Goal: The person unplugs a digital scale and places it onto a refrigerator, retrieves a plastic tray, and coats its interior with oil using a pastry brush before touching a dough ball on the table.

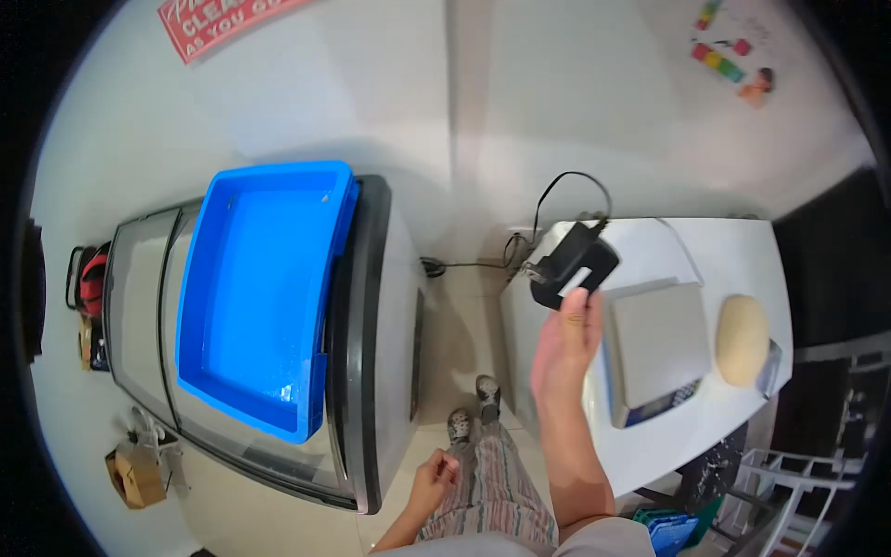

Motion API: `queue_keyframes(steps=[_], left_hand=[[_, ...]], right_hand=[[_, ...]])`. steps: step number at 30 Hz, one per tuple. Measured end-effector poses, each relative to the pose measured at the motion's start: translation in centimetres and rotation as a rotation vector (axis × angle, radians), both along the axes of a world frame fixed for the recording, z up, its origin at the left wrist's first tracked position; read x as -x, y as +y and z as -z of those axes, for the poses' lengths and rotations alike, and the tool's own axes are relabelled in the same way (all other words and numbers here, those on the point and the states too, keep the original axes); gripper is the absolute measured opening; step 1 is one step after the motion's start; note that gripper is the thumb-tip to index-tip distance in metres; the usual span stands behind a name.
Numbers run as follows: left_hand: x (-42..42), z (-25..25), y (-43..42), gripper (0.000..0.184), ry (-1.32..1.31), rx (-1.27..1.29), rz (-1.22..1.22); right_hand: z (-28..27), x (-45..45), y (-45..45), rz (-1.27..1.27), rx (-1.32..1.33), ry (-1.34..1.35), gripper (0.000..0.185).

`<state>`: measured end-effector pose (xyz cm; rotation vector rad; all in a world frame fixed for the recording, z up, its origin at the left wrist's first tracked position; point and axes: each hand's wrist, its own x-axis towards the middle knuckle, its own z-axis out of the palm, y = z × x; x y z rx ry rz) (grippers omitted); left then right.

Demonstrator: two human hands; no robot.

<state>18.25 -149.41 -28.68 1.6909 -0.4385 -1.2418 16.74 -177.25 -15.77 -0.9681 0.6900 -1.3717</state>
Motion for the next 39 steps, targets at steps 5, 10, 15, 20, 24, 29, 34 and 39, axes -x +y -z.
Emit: queue_keyframes(steps=[5, 10, 15, 20, 24, 29, 34, 39], left_hand=[[-1.4, -3.2, -3.8, 0.026, -0.066, 0.068, 0.103], [-0.9, -2.8, -8.5, 0.027, -0.109, 0.208, 0.202], [0.5, -3.2, -13.7, 0.021, 0.144, 0.36, 0.036], [5.0, -2.4, -13.3, 0.017, 0.139, 0.4, -0.079], [7.3, 0.0, -10.3, 0.014, 0.213, 0.374, 0.049], [3.5, -0.4, -9.6, 0.01, 0.314, 0.273, 0.175], [-0.2, -0.6, -11.4, 0.011, 0.341, 0.274, 0.166], [-0.9, -0.9, -14.0, 0.012, 0.219, 0.253, 0.304]], right_hand=[[-15.1, 7.5, 0.8, -0.05, 0.232, -0.338, 0.033], [-18.7, 14.2, 0.2, -0.199, 0.008, -0.355, 0.035], [-12.4, 13.9, 1.0, -0.333, -0.332, -0.005, 0.032], [-3.6, 5.7, -1.3, -0.6, -0.418, 0.302, 0.035], [0.7, -4.0, -10.4, -0.482, -0.32, 0.327, 0.035], [-1.8, -3.8, -25.1, -0.067, -0.068, 0.014, 0.022], [-9.4, 9.5, -32.7, 0.36, 0.026, -0.269, 0.028], [-18.5, 26.4, -30.0, 0.606, 0.464, -0.32, 0.026]])
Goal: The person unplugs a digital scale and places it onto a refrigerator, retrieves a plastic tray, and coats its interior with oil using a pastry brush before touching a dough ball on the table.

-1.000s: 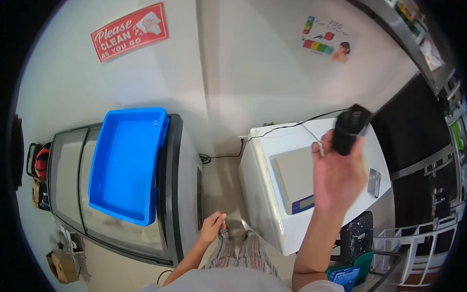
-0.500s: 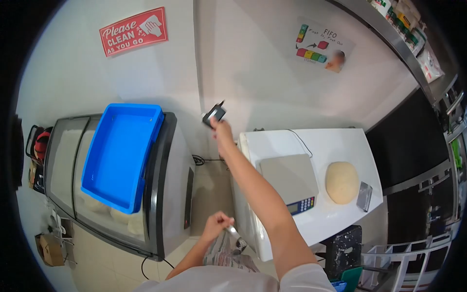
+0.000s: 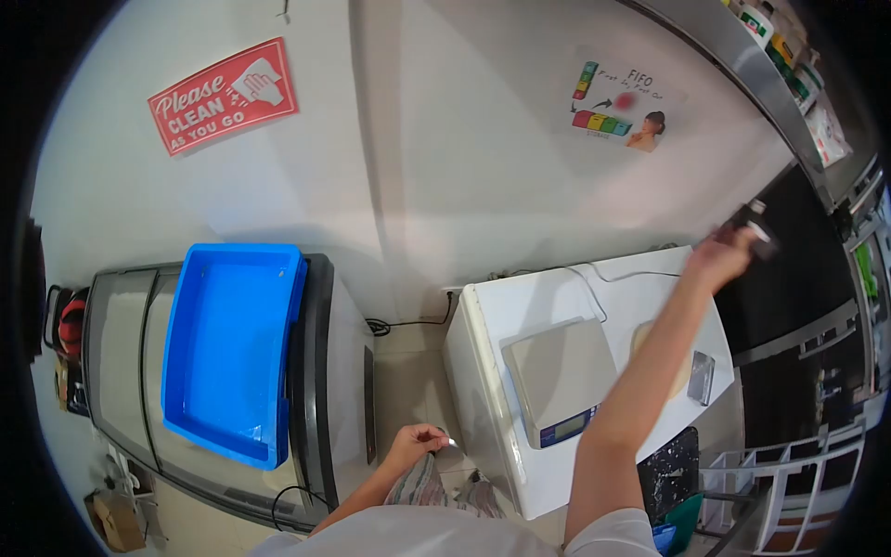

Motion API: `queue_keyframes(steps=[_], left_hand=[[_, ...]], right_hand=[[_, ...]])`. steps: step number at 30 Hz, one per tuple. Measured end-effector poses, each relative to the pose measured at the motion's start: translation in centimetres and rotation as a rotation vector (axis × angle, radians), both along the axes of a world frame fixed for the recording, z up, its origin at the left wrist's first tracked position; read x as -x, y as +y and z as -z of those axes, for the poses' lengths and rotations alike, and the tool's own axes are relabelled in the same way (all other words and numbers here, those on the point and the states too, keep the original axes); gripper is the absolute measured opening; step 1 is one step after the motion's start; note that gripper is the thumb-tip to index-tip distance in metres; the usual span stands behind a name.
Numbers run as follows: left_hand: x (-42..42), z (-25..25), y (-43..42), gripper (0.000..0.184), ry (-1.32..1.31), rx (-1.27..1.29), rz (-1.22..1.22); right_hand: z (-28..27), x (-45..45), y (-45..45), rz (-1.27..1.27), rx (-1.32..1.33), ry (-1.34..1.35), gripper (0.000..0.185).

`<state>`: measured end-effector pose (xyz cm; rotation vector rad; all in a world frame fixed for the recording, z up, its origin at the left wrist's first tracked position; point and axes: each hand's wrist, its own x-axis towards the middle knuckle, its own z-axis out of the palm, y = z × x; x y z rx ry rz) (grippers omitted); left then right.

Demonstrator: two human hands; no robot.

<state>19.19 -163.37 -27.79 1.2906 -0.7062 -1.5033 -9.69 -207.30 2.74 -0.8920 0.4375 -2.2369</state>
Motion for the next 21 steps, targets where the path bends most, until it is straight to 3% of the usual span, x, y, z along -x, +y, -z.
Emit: queue_keyframes(steps=[1, 3, 7, 10, 11, 14, 17, 21], left_hand=[[0.2, -0.2, -0.6, 0.014, -0.007, -0.002, 0.031], [0.6, -1.1, -1.5, 0.015, -0.019, -0.006, 0.078], [2.6, -6.7, -3.7, 0.016, -0.298, 0.087, 0.292], [4.9, -10.7, -4.9, 0.018, -0.749, 0.523, 0.462], [5.9, -12.2, -5.1, 0.018, -0.749, 0.534, 0.473], [8.7, -17.0, -4.1, 0.018, -1.275, 0.726, 0.543], [8.0, -22.4, -3.6, 0.016, -1.253, 0.691, 0.53], [6.7, -24.4, -3.3, 0.012, -1.311, 0.568, 0.491]], right_hand=[[-3.4, 0.2, 3.3, 0.171, 0.047, -0.008, 0.024], [-8.4, 4.3, 7.3, 0.233, 0.177, 0.081, 0.026], [-18.1, 9.1, 16.0, 0.343, 0.377, 0.283, 0.033], [-23.1, 8.2, 22.8, 0.493, 0.617, 0.576, 0.04], [-23.9, 9.4, 24.4, 0.508, 0.619, 0.578, 0.04], [-24.8, 13.6, 28.9, 0.273, 0.577, 0.533, 0.028], [-23.6, 13.2, 32.5, 0.201, 0.519, 0.574, 0.026], [-23.2, 16.8, 35.8, 0.074, 0.45, 0.624, 0.027]])
